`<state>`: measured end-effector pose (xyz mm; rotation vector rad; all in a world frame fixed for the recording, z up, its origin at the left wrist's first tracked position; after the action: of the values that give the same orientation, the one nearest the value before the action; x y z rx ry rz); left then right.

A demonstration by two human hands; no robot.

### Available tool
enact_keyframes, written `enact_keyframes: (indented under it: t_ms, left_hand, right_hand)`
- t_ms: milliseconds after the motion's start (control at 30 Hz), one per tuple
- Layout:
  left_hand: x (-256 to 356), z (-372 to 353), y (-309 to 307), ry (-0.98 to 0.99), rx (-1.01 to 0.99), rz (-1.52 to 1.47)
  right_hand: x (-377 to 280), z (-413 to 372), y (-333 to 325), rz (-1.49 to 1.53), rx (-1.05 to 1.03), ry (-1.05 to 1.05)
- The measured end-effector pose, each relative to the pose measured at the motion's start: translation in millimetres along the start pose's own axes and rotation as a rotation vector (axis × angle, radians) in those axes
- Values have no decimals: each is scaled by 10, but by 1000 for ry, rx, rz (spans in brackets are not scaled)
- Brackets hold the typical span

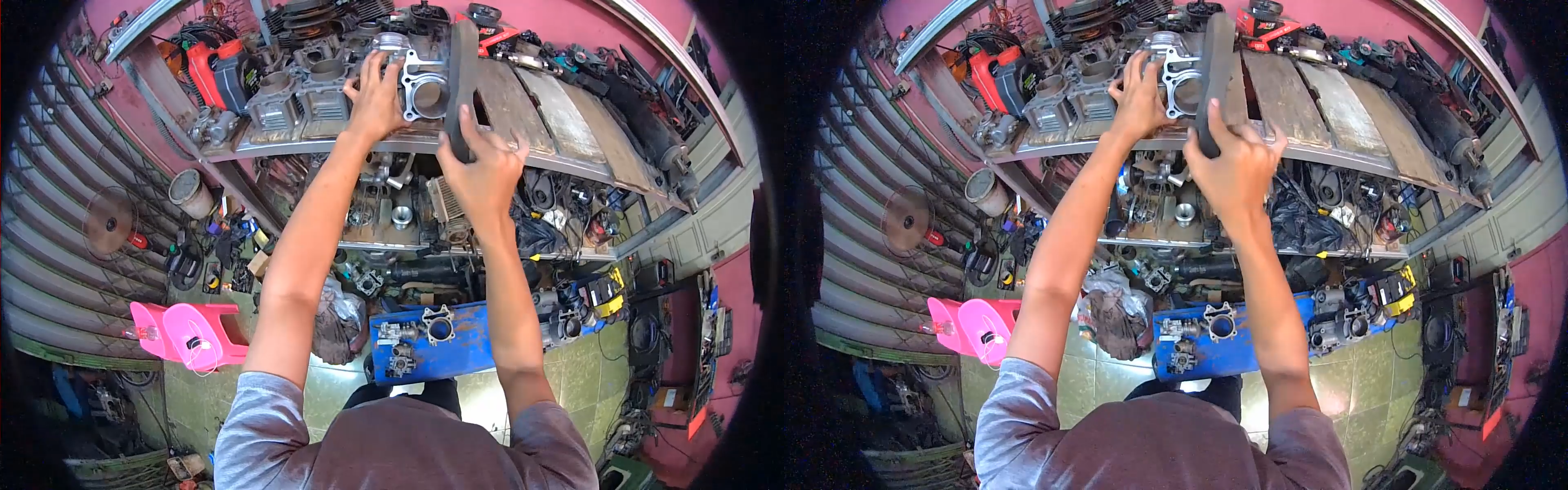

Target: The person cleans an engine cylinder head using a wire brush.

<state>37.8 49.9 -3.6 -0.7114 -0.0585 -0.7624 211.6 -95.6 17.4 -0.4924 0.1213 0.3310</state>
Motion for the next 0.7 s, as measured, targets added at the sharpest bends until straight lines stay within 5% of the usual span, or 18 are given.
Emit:
enact_keyframes:
  t_ms: [133,233,367,500,700]
  left_hand:
    - [33,33,-36,-31,-47,19]
    - [10,28,-20,-2,-26,6]
    - [-6,53,-1,-58,-51,25]
    - [-2,31,-7,-53,-67,25]
    - [-19,69,-7,-57,-73,8]
  right_hand:
    - [49,-444,272,-68,-131,11]
    - [89,-868,123,132,-76,-26]
    - [171,-453,184,139,137,-22]
    - [171,-813,454,120,91,-18]
    - [274,-1198,364,179,50,193]
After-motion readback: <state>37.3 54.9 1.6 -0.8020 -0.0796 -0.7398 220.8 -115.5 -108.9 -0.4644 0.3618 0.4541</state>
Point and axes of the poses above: each hand's wrist, its own z-axis towards the middle knuckle, its own y-axis out of the palm, x = y × z, the point moved 4 cm from there along z, towards the middle knuckle, and after that the axes turned 10 degrees about -z, right-handed, at the moved point
